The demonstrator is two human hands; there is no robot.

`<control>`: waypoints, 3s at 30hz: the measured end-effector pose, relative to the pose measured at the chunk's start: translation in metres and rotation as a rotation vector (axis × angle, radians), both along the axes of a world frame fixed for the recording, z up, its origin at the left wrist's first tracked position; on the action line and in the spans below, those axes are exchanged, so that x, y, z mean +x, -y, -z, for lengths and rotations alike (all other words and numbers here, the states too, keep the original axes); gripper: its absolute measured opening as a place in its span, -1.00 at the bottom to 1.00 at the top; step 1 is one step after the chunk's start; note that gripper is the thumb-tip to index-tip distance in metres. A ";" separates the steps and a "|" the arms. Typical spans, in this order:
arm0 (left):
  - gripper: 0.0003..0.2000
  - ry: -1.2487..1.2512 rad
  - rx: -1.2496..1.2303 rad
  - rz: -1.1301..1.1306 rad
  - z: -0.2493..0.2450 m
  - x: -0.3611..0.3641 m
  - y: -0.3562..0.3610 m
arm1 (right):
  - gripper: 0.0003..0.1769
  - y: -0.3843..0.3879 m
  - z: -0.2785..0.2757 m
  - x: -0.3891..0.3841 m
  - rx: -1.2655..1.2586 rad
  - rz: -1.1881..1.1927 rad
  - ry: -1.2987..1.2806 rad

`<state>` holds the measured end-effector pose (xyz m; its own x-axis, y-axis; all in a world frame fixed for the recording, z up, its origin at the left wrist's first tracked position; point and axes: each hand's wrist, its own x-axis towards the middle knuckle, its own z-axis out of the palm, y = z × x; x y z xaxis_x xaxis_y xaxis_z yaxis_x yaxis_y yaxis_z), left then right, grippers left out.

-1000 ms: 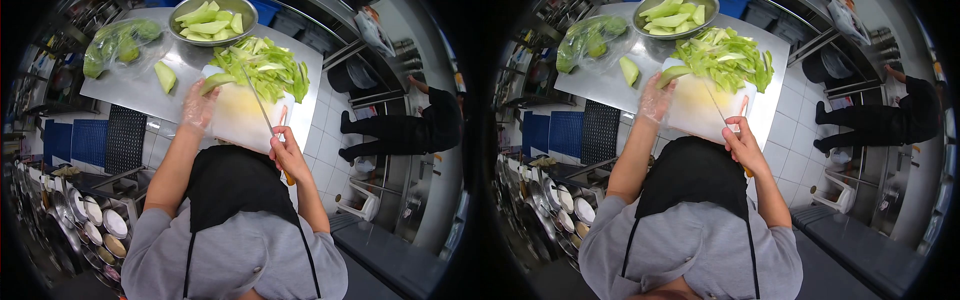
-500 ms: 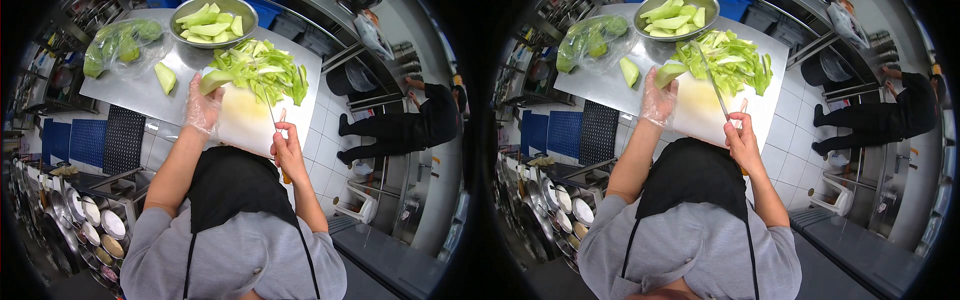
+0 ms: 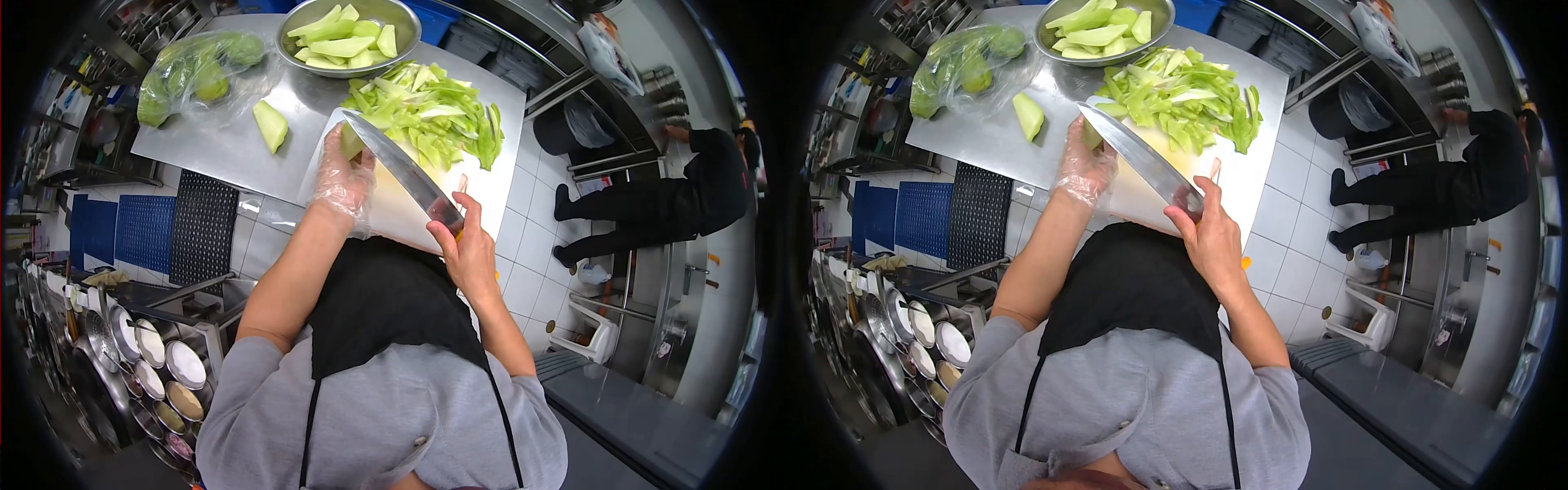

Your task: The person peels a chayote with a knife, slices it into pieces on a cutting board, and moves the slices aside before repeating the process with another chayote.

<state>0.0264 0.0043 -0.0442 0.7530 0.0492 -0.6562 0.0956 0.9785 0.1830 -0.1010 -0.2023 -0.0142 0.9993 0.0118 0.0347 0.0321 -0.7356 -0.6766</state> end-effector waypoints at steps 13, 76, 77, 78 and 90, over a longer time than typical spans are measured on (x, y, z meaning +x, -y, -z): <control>-0.80 -0.064 0.032 0.117 0.007 -0.005 0.001 | -0.30 -0.001 -0.005 0.001 0.009 0.017 -0.032; -0.77 0.379 -0.049 0.452 -0.004 0.006 0.011 | -0.19 -0.006 -0.025 -0.021 -0.051 -0.088 0.084; -0.76 0.235 0.194 0.397 -0.007 0.003 0.019 | -0.17 -0.007 -0.024 -0.020 -0.105 -0.099 0.115; -0.75 0.188 0.182 0.397 -0.016 0.003 0.021 | -0.14 -0.008 -0.023 -0.020 -0.159 -0.111 0.146; -0.72 0.111 0.199 0.380 -0.034 -0.006 0.025 | -0.14 -0.003 -0.021 -0.023 -0.207 -0.092 0.163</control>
<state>0.0205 -0.0208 -0.0102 0.8074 -0.1280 -0.5759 0.4112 0.8221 0.3937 -0.1240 -0.1989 0.0065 0.9752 0.1255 0.1823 0.2010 -0.8466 -0.4927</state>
